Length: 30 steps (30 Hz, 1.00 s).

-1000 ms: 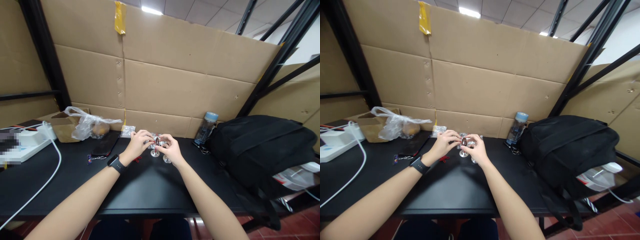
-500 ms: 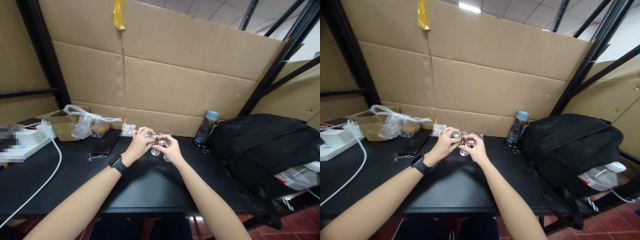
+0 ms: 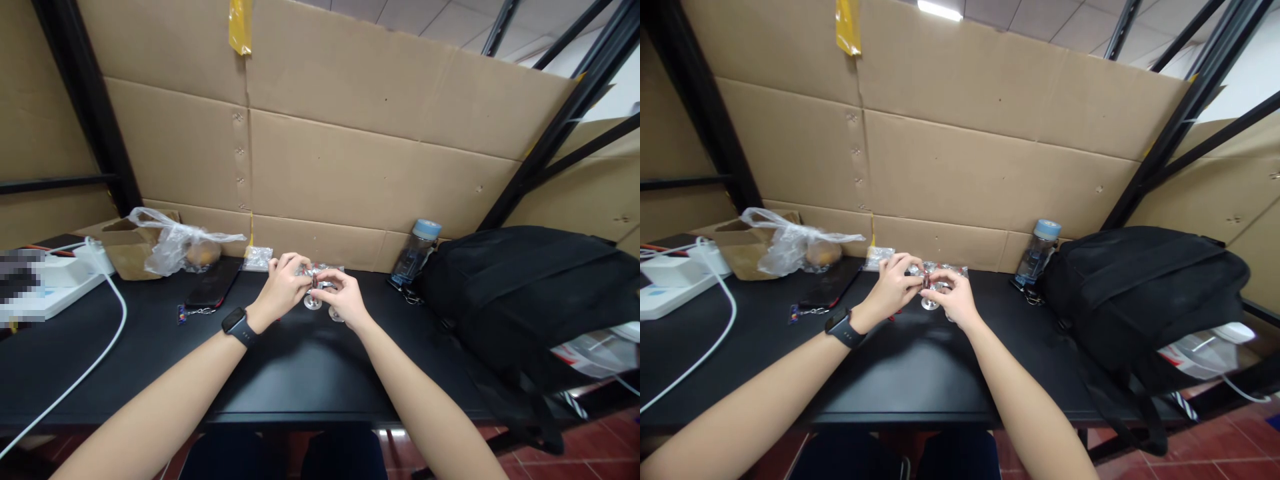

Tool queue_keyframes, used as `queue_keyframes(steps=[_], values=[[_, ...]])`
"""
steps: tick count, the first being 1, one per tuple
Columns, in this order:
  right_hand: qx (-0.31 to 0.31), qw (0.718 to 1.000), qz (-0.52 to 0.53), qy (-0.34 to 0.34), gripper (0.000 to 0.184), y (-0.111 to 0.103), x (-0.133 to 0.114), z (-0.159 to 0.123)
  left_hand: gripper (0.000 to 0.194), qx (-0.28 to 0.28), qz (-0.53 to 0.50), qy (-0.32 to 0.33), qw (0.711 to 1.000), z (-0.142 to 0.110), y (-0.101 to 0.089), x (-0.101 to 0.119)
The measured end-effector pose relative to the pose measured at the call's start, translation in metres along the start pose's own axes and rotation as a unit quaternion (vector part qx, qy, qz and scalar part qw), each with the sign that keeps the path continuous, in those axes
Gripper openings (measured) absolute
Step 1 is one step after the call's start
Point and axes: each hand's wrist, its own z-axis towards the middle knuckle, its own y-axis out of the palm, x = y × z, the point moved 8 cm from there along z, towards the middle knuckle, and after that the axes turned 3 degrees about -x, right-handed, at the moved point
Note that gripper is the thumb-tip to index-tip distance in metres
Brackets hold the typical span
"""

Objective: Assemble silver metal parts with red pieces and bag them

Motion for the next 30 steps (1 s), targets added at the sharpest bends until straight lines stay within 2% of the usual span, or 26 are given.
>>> queue_keyframes(steps=[5, 8, 12, 17, 24, 30], values=[[-0.001, 1.000, -0.012, 0.013, 0.037, -0.004, 0.008, 0.000, 0.014, -0.015, -0.013, 0.015, 1.000, 0.000, 0.003, 0.002], [-0.008, 1.000, -0.010, 0.027, 0.032, -0.006, 0.011, 0.001, 0.013, -0.005, -0.021, -0.016, 1.000, 0.001, 0.001, -0.007], [-0.032, 0.998, 0.009, 0.053, 0.036, 0.001, 0.014, 0.000, 0.014, -0.001, -0.036, -0.047, 0.998, 0.002, -0.002, -0.019], [-0.034, 0.998, -0.015, 0.047, 0.033, 0.005, 0.016, -0.001, 0.015, -0.033, -0.051, -0.025, 0.998, 0.002, 0.002, -0.019], [-0.069, 0.979, -0.191, -0.011, 0.024, 0.001, 0.010, 0.000, 0.016, -0.071, -0.045, 0.010, 0.996, 0.000, 0.009, -0.010], [-0.102, 0.947, -0.283, -0.114, 0.016, 0.008, -0.011, -0.002, 0.023, -0.089, -0.065, 0.007, 0.994, 0.001, 0.014, -0.013]])
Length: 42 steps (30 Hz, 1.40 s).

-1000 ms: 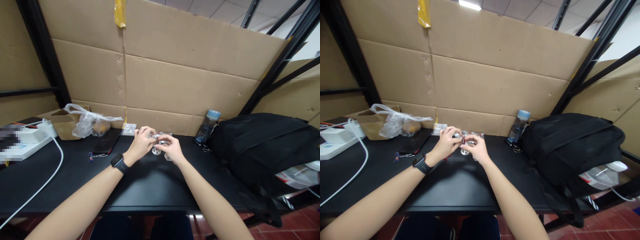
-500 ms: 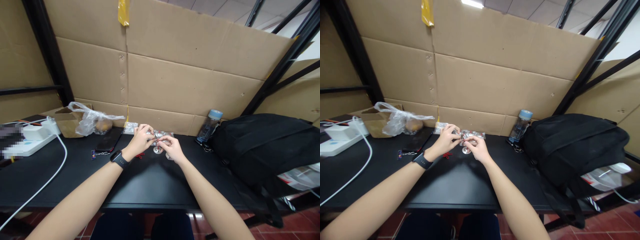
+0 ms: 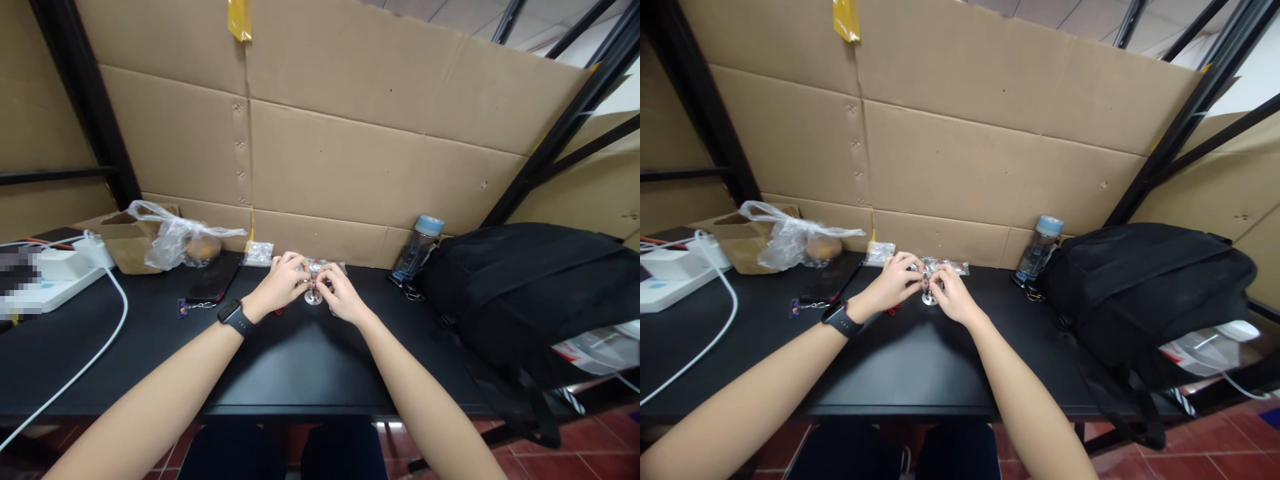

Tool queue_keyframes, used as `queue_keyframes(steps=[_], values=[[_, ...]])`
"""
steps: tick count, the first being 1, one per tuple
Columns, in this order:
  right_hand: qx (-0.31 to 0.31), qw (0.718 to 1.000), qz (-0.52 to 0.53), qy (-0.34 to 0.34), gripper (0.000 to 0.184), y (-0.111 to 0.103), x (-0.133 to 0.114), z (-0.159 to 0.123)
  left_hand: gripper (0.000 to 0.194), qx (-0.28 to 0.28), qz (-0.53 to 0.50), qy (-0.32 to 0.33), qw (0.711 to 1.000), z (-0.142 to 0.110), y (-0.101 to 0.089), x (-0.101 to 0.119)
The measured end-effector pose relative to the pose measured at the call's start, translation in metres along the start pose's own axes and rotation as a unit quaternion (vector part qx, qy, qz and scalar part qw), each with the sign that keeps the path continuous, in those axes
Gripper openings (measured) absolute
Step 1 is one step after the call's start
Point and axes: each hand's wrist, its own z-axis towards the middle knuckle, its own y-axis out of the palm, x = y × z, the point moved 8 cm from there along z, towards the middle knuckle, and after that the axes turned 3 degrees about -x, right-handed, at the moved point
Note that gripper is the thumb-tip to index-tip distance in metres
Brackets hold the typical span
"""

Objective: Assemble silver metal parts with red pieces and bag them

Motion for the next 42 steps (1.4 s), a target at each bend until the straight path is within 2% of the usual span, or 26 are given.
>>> queue_keyframes(steps=[3, 5, 10, 12, 17, 21, 24, 28, 32, 38, 42], values=[[-0.003, 1.000, -0.008, -0.008, 0.014, 0.000, 0.000, 0.000, 0.034, 0.016, -0.034, -0.046, 0.998, 0.001, -0.004, -0.010], [-0.011, 1.000, -0.007, -0.007, 0.013, 0.002, 0.002, -0.001, 0.033, 0.018, -0.072, -0.068, 0.995, 0.000, -0.004, -0.014], [-0.017, 1.000, -0.008, -0.012, 0.009, 0.003, 0.002, -0.001, 0.022, -0.070, -0.111, -0.052, 0.990, -0.001, 0.017, -0.009], [-0.013, 1.000, -0.010, -0.011, 0.009, 0.003, 0.002, -0.001, 0.017, -0.088, -0.121, -0.054, 0.987, -0.001, 0.025, -0.010], [-0.017, 1.000, -0.022, 0.000, 0.007, -0.001, 0.004, -0.001, 0.014, -0.058, -0.121, -0.091, 0.987, -0.002, 0.025, -0.028], [-0.028, 0.997, -0.070, 0.015, 0.007, -0.012, 0.016, -0.002, 0.013, -0.063, -0.065, -0.136, 0.987, -0.007, 0.027, -0.047], [-0.030, 0.993, -0.106, 0.033, 0.008, -0.024, 0.030, -0.003, 0.014, -0.082, -0.048, -0.148, 0.984, -0.011, 0.032, -0.056], [-0.045, 0.991, -0.101, 0.081, 0.009, -0.032, 0.050, -0.006, 0.017, -0.090, -0.047, -0.156, 0.983, -0.013, 0.035, -0.063], [-0.075, 0.988, -0.080, 0.109, 0.011, -0.026, 0.055, -0.009, 0.016, -0.108, -0.059, -0.154, 0.980, -0.012, 0.037, -0.061], [-0.134, 0.984, -0.043, 0.113, 0.013, -0.010, 0.049, -0.011, 0.018, -0.147, -0.069, -0.165, 0.973, -0.013, 0.042, -0.061], [-0.142, 0.982, -0.035, 0.119, 0.012, -0.008, 0.052, -0.011, 0.016, -0.183, -0.074, -0.159, 0.967, -0.015, 0.046, -0.056]])
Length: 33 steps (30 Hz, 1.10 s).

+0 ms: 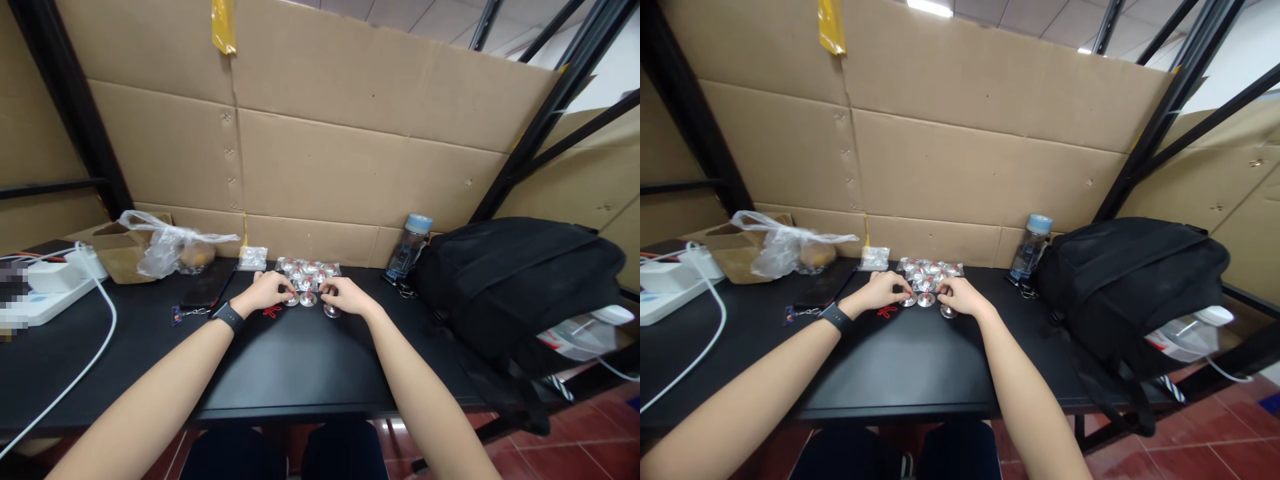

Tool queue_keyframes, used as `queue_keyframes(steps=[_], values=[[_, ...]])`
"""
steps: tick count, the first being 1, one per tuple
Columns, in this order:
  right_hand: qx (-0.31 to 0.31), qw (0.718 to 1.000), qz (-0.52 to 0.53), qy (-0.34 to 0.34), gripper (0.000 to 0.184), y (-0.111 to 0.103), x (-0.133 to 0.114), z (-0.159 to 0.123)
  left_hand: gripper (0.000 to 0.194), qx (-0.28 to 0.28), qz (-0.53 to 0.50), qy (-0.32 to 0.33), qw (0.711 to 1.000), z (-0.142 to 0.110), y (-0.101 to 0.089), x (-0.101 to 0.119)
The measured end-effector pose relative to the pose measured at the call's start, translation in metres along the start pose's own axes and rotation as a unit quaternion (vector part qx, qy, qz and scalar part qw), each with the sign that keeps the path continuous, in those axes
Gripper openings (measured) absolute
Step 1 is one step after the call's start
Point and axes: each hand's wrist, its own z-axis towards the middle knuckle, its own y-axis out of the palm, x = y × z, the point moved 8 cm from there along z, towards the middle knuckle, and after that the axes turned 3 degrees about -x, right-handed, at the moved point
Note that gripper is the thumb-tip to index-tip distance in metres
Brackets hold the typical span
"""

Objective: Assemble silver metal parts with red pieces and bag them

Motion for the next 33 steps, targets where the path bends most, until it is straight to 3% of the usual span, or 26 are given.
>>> queue_keyframes(steps=[8, 13, 18, 24, 31, 33], values=[[0.011, 0.999, -0.036, -0.025, 0.019, 0.000, -0.002, 0.000, 0.021, -0.046, -0.063, 0.082, 0.994, -0.004, 0.008, 0.018], [0.026, 0.991, -0.098, -0.084, 0.037, 0.013, -0.015, 0.005, 0.013, -0.018, 0.013, 0.100, 0.995, -0.005, 0.004, 0.022], [0.006, 0.979, -0.189, -0.075, 0.024, 0.034, -0.021, 0.011, 0.014, 0.039, 0.110, 0.080, 0.990, -0.008, -0.005, 0.025], [0.030, 0.973, -0.225, -0.040, 0.005, 0.031, -0.020, 0.012, 0.023, 0.065, 0.147, 0.058, 0.985, -0.007, -0.004, 0.021], [0.015, 0.981, -0.188, -0.053, 0.009, 0.028, -0.016, 0.010, 0.017, 0.104, 0.177, 0.099, 0.974, -0.011, -0.003, 0.030], [0.039, 0.987, -0.144, -0.066, 0.009, 0.023, -0.020, 0.011, 0.017, 0.114, 0.179, 0.105, 0.972, -0.012, -0.004, 0.031]])
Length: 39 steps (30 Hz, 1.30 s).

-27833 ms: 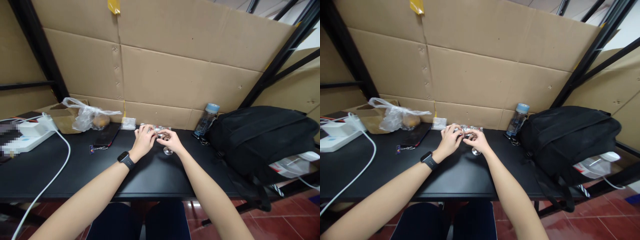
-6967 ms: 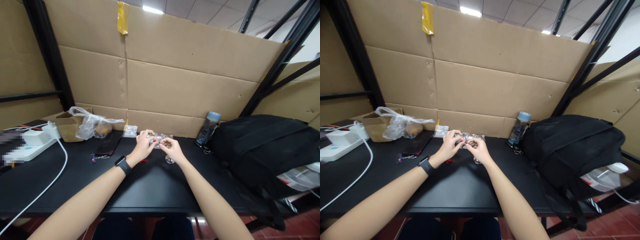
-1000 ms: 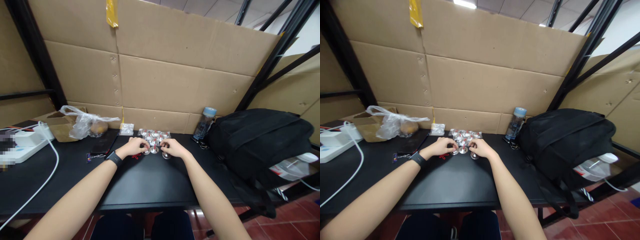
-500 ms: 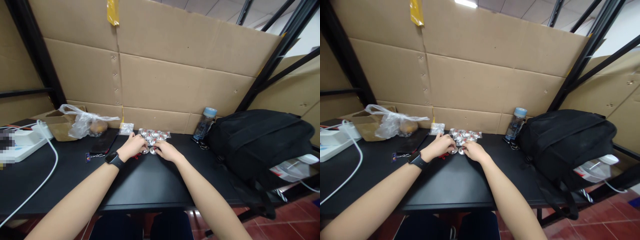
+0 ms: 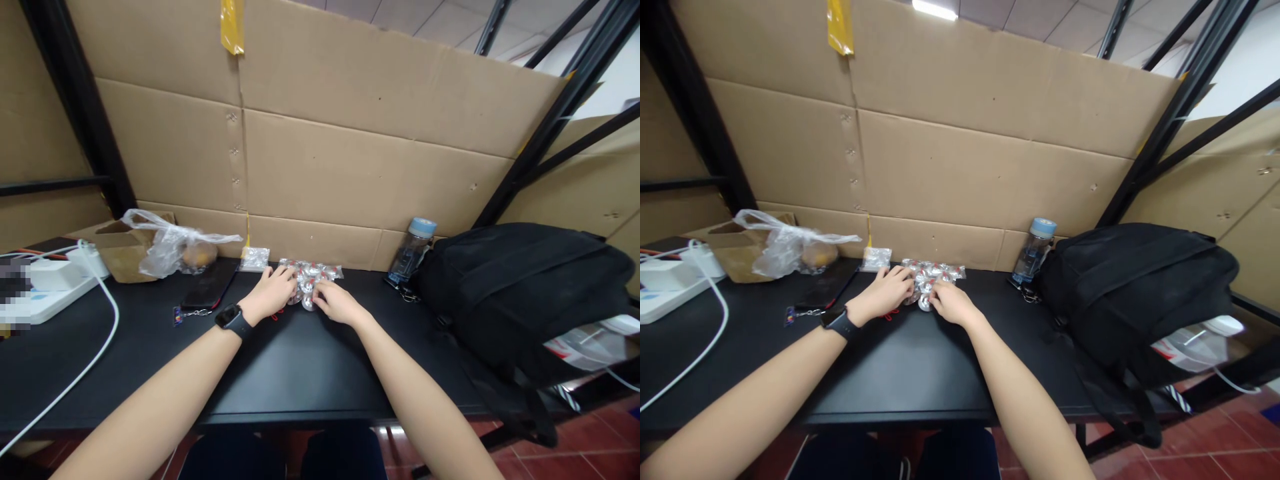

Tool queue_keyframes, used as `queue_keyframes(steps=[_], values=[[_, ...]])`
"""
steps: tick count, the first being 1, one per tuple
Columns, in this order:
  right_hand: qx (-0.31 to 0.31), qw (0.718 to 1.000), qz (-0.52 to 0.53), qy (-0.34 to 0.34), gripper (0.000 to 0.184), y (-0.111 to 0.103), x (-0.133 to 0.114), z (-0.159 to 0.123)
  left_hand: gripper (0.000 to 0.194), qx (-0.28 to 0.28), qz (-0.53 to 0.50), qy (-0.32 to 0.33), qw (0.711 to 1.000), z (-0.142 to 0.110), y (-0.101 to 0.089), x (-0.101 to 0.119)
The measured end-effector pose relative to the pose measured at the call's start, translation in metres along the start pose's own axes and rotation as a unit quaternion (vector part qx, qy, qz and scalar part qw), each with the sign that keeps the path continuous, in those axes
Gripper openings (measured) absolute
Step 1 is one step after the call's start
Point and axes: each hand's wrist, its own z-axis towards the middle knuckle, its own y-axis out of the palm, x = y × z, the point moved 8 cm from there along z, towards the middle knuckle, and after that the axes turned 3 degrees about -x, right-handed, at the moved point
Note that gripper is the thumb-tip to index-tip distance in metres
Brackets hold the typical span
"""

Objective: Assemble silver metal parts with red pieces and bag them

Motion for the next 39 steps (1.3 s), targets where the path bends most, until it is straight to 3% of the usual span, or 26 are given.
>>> queue_keyframes(steps=[5, 9, 22, 39], values=[[0.157, 0.982, 0.108, 0.019, 0.012, -0.033, 0.003, -0.001, 0.022, 0.036, -0.086, -0.095, 0.991, 0.004, 0.001, -0.023], [0.202, 0.964, 0.166, 0.041, 0.013, -0.040, 0.006, -0.003, 0.024, 0.068, -0.174, -0.154, 0.970, 0.006, 0.003, -0.035], [0.209, 0.947, 0.244, 0.028, 0.017, -0.033, -0.010, -0.002, 0.019, 0.084, -0.332, -0.153, 0.927, 0.013, 0.025, -0.036], [0.208, 0.946, 0.247, 0.024, 0.017, -0.027, -0.008, -0.001, 0.021, 0.073, -0.358, -0.128, 0.922, 0.015, 0.024, -0.025]])
